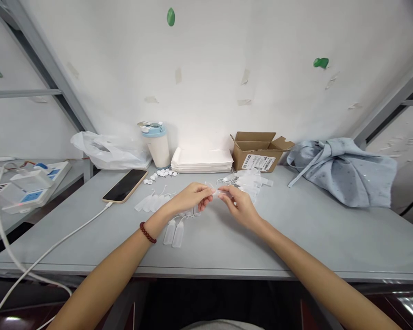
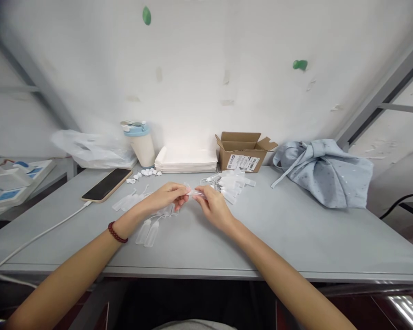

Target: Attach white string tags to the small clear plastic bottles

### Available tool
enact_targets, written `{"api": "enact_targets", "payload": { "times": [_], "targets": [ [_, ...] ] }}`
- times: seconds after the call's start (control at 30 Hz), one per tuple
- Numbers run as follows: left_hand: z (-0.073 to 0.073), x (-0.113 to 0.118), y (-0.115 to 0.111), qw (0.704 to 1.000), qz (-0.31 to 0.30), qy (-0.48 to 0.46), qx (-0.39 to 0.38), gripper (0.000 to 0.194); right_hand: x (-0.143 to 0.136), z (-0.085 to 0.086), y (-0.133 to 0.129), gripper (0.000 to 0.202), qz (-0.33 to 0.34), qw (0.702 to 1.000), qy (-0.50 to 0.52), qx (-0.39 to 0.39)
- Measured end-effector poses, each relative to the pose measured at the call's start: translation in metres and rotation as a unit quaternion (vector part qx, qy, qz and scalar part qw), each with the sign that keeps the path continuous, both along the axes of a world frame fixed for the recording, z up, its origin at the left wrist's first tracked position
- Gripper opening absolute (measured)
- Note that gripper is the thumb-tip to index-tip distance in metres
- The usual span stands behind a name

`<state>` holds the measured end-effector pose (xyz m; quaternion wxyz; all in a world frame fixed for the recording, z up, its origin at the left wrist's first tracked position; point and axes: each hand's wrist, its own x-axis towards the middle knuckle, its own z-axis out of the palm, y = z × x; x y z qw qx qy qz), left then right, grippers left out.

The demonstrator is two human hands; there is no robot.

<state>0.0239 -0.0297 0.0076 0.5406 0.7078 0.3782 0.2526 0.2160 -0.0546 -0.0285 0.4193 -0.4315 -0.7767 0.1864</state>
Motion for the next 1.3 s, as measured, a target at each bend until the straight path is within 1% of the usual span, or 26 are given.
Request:
{"api": "enact_targets", "payload": {
  "times": [0.13,0.2,0.27,0.4,0.5,0.6,0.67,0.73,0.8,0.87,0.9,1.0,1.03,1.1,1.13,1.2,1.3],
  "targets": [
    [0.0,0.002,-0.002,0.998,0.006,-0.04,-0.056,0.043,0.0,-0.004,0.001,0.023,0.011,0.996,-0.041,0.082],
    [0.001,0.004,-0.004,0.998,0.008,-0.036,-0.052,0.045,0.0,-0.002,0.0,0.024,0.013,0.994,-0.046,0.093],
    [0.002,0.005,-0.007,0.999,0.007,-0.019,-0.026,0.046,0.0,0.002,-0.003,0.025,0.018,0.996,-0.041,0.078],
    [0.006,0.005,-0.013,0.997,-0.004,0.032,0.076,0.042,0.001,0.01,-0.007,0.035,0.03,0.999,-0.002,-0.018],
    [0.005,0.006,-0.014,0.983,0.002,0.074,0.168,0.038,0.001,0.013,-0.006,0.042,0.028,0.994,0.047,-0.097],
    [0.002,0.008,-0.012,0.962,-0.005,0.101,0.252,0.037,0.003,0.014,-0.001,0.044,0.053,0.974,0.096,-0.196],
    [0.0,0.009,-0.011,0.948,-0.013,0.116,0.296,0.036,0.004,0.016,0.001,0.045,0.075,0.95,0.128,-0.276],
    [-0.001,0.011,-0.012,0.944,-0.011,0.127,0.306,0.035,0.006,0.018,0.002,0.045,0.085,0.924,0.157,-0.34],
    [0.0,0.011,-0.014,0.954,-0.002,0.128,0.27,0.032,0.006,0.019,0.002,0.046,0.082,0.91,0.172,-0.369],
    [0.002,0.011,-0.014,0.97,0.007,0.113,0.214,0.032,0.005,0.019,0.001,0.047,0.076,0.916,0.175,-0.353],
    [0.002,0.01,-0.014,0.978,0.014,0.1,0.185,0.034,0.004,0.018,0.001,0.047,0.07,0.927,0.168,-0.327],
    [0.001,0.008,-0.009,0.994,0.037,0.046,0.096,0.037,0.003,0.015,-0.001,0.041,0.035,0.976,0.1,-0.192],
    [0.001,0.007,-0.007,0.997,0.038,0.028,0.063,0.037,0.002,0.014,-0.002,0.037,0.024,0.987,0.07,-0.145],
    [0.0,0.006,-0.004,1.0,0.027,0.0,0.011,0.038,0.002,0.014,-0.003,0.032,0.017,0.997,0.028,-0.075],
    [-0.001,0.006,-0.003,1.0,0.017,-0.01,0.0,0.038,0.002,0.013,-0.003,0.031,0.018,0.998,0.02,-0.055],
    [0.0,0.006,-0.004,1.0,0.001,-0.013,0.012,0.039,0.002,0.014,-0.005,0.03,0.02,0.999,0.021,-0.042],
    [0.002,0.007,-0.009,0.997,-0.006,0.015,0.071,0.038,0.002,0.014,-0.005,0.032,0.019,0.996,0.036,-0.076]
  ]
}}
